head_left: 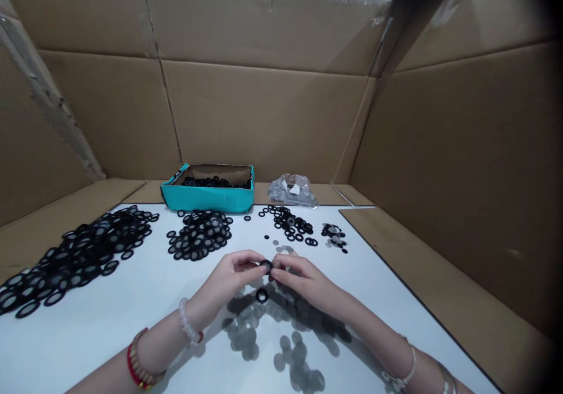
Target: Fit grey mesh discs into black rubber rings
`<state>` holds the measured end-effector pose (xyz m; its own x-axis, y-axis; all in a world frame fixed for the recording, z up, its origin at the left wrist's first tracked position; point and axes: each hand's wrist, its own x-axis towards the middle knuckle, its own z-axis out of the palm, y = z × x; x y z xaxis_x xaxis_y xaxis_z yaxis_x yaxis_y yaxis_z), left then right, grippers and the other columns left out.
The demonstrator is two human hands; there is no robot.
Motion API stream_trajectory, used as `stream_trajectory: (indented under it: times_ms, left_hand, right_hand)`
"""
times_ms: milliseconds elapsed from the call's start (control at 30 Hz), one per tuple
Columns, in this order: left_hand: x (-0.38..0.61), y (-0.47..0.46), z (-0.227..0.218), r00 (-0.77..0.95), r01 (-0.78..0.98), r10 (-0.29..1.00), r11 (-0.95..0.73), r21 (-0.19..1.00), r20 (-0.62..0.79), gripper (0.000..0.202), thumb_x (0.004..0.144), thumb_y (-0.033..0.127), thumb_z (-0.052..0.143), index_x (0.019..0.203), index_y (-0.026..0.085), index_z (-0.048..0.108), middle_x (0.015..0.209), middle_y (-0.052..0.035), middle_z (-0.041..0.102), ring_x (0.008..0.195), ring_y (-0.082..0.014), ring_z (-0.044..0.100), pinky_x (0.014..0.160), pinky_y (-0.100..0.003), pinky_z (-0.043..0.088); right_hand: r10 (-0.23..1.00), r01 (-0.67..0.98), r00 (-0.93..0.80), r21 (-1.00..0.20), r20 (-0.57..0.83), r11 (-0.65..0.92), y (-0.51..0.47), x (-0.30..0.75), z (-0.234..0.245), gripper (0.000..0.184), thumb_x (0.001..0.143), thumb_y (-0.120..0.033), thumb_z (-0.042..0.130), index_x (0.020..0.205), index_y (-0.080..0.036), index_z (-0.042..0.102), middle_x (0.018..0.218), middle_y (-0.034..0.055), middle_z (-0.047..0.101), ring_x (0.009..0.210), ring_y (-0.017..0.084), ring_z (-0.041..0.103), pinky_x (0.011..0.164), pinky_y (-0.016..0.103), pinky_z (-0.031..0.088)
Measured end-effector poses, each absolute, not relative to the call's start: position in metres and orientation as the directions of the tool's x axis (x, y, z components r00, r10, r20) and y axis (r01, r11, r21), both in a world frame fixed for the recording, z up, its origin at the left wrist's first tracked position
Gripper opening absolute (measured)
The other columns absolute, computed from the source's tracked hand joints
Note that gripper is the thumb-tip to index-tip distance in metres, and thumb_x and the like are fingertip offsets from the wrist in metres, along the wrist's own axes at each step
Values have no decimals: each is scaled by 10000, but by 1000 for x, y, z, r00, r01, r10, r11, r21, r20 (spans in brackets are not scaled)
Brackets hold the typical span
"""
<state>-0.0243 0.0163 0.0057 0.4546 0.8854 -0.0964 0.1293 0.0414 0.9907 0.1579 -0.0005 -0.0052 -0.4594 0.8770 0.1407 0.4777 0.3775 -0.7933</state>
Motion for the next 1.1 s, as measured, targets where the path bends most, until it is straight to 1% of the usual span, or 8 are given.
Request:
stream_trajectory:
  times_ms: [233, 500, 600, 733, 833, 900, 1000, 1100]
  left_hand:
    - [-23, 18, -1, 418, 191, 906, -161, 968, 68, 150, 688, 289, 621, 706, 141, 627, 784, -58, 619, 748, -186, 559, 706, -289, 443]
    - [-26, 16, 7, 542, 97, 829, 101, 990, -138, 173, 747, 299, 576, 697, 144, 635, 713, -26, 610, 705, -158, 543, 654, -250, 414]
    - [-25, 16, 4, 503, 125, 856, 65, 990, -120, 154, 748, 279, 588, 708, 140, 641, 723, -29, 614, 712, -162, 546, 662, -256, 417]
    - [-25, 17, -1, 438, 162, 889, -226, 961, 135, 78, 749, 205, 599, 752, 159, 662, 804, -45, 606, 777, -180, 564, 716, -279, 438]
    - [-30, 18, -2, 399, 205, 807, -541, 815, 436, 138, 777, 147, 562, 764, 190, 692, 865, -56, 567, 850, -184, 557, 760, -285, 437]
    - [-34, 18, -3, 396, 253, 730, -669, 699, 556, 199, 797, 127, 529, 781, 214, 708, 876, -61, 549, 855, -182, 551, 741, -284, 444]
    - [-36, 19, -5, 428, 277, 677, -728, 627, 598, 229, 817, 130, 502, 808, 229, 709, 875, -62, 551, 857, -180, 552, 746, -288, 448]
    - [-33, 18, -3, 396, 242, 775, -606, 758, 493, 231, 831, 163, 492, 986, 233, 648, 960, -61, 581, 922, -187, 552, 815, -301, 442]
  right_hand:
    - [845, 571, -496, -657, 200, 491, -4, 151, -8, 330, 947, -324, 341, 650, -182, 373, 659, -21, 425, 702, 146, 391, 769, 318, 322]
    - [842, 568, -487, -647, 232, 508, -1, 153, -9, 328, 955, -306, 330, 661, -182, 406, 652, -30, 422, 676, 132, 399, 788, 313, 307]
    - [857, 589, -473, -649, 207, 481, -2, 154, -10, 292, 944, -339, 358, 701, -193, 431, 676, -22, 453, 715, 148, 403, 776, 311, 320]
    - [885, 586, -418, -684, 205, 435, -3, 156, -8, 220, 895, -370, 459, 751, -205, 478, 733, -11, 504, 783, 169, 406, 742, 297, 339]
    - [881, 444, -438, -809, 181, 387, -2, 158, -5, 155, 882, -352, 478, 833, -210, 514, 797, -5, 523, 771, 158, 437, 728, 283, 360]
    - [858, 291, -494, -903, 141, 316, 0, 159, -4, 170, 888, -358, 460, 860, -201, 519, 814, 1, 518, 768, 150, 461, 712, 267, 374]
    - [855, 153, -503, -961, 124, 229, 2, 159, -6, 214, 877, -380, 476, 798, -183, 498, 756, -7, 482, 718, 131, 456, 663, 242, 367]
    - [884, 111, -448, -972, 135, 205, 4, 158, -9, 237, 846, -388, 529, 751, -180, 465, 720, -20, 445, 660, 114, 419, 610, 225, 341]
